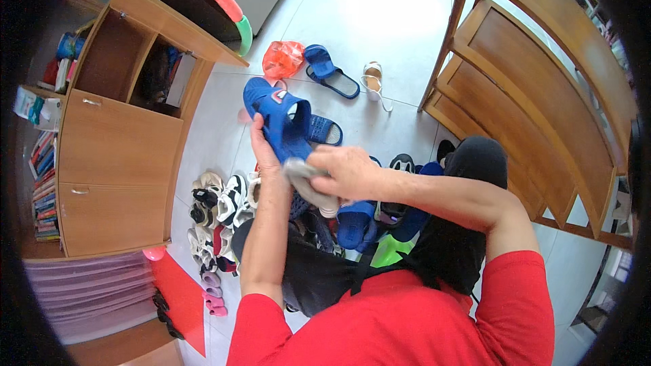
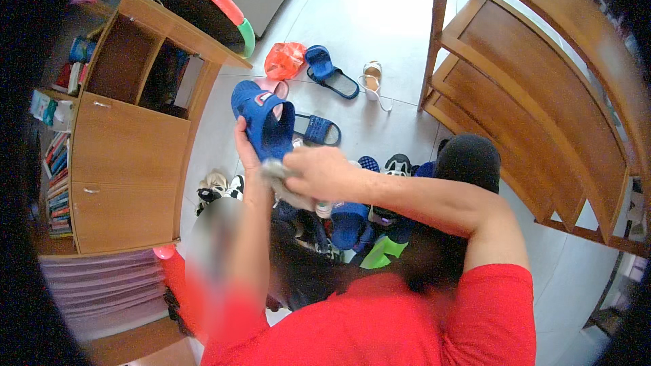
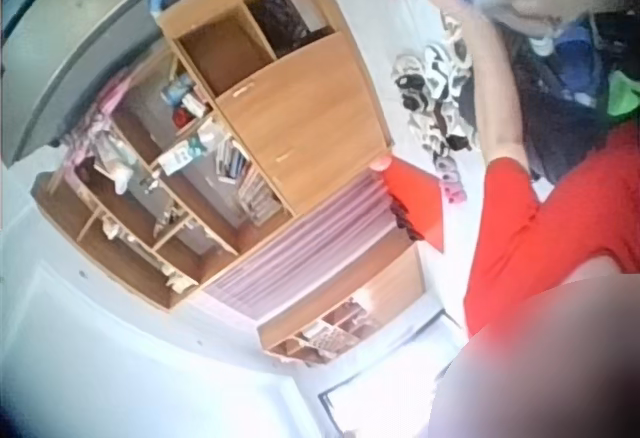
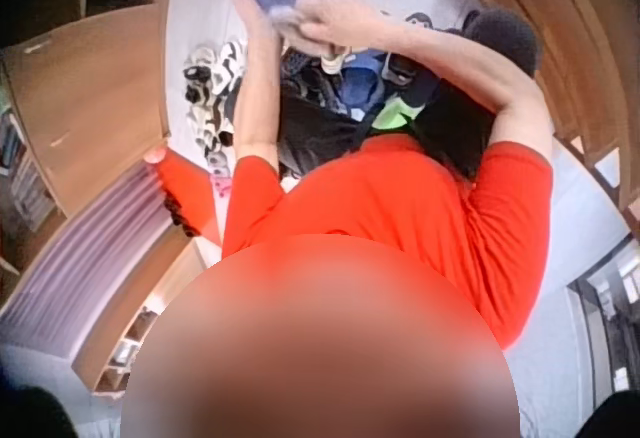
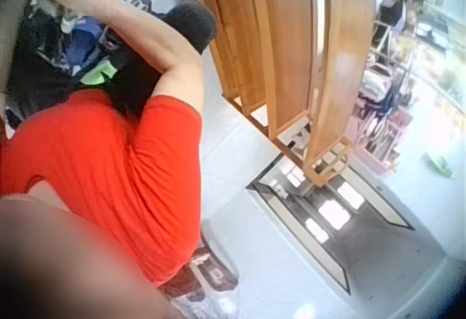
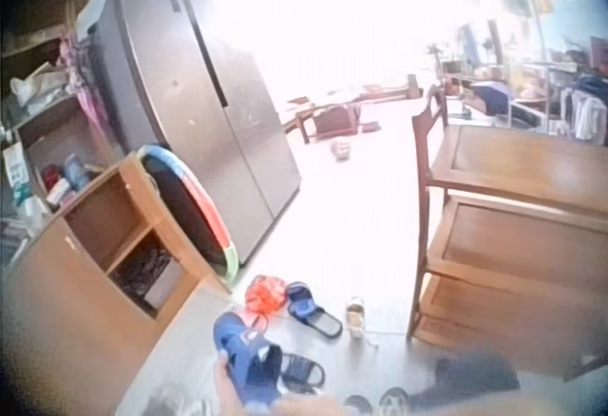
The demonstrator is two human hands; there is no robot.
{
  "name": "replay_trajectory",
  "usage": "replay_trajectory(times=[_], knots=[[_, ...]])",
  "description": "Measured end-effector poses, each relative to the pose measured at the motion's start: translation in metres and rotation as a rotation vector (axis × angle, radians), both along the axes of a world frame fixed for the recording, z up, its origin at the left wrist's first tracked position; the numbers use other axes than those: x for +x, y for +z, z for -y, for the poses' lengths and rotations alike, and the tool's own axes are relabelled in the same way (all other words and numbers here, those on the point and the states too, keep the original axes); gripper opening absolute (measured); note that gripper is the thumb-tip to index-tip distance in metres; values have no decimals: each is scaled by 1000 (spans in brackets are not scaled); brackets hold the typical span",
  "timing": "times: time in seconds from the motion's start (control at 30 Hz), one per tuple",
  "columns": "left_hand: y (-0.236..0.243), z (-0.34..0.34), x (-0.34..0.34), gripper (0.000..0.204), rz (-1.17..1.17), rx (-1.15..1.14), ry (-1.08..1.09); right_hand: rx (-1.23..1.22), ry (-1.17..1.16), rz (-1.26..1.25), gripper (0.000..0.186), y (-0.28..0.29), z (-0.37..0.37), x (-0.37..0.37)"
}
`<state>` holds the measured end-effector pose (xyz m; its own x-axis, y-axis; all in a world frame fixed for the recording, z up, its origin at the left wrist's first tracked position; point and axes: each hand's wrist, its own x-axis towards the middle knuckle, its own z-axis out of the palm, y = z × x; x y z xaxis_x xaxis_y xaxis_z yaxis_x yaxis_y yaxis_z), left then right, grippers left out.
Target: The person sits on the floor and wipes various shoes and slippers with a cloth. They handle multiple pairs of sneakers and slides, turning them over to clean the soles and uppers, and also wipe the floor surface around the pile of footwear.
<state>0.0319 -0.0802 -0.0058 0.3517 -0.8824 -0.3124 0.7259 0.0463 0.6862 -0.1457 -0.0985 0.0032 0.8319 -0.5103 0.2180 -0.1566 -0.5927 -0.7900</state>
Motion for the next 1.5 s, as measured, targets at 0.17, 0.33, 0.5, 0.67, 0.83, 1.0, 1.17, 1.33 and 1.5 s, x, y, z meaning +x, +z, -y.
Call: replay_trajectory(times=[0.17,0.33,0.5,0.67,0.83,1.0,1.17,1.33,1.5], knots=[[10,-18,-8,65,-7,-16,-80,83,-325,311,27,22,50,-24],[16,-24,-58,73,-98,0,-264,-310,-441,370,36,24,81,-15],[21,-39,-62,75,-141,110,-440,-43,-408,323,46,17,102,-10],[36,-56,-62,73,-44,172,-420,134,-244,355,58,8,102,-5],[43,-60,-61,72,-36,210,-394,84,-301,233,51,13,90,3],[41,-61,-65,69,246,124,-352,143,-542,329,36,4,88,17],[25,-40,-57,80,444,-97,-257,643,-583,529,23,2,127,5],[19,-20,-51,81,455,56,-32,338,-433,574,53,-6,105,7],[-12,-22,-61,87,1363,53,119,660,-299,430,71,9,64,19]])
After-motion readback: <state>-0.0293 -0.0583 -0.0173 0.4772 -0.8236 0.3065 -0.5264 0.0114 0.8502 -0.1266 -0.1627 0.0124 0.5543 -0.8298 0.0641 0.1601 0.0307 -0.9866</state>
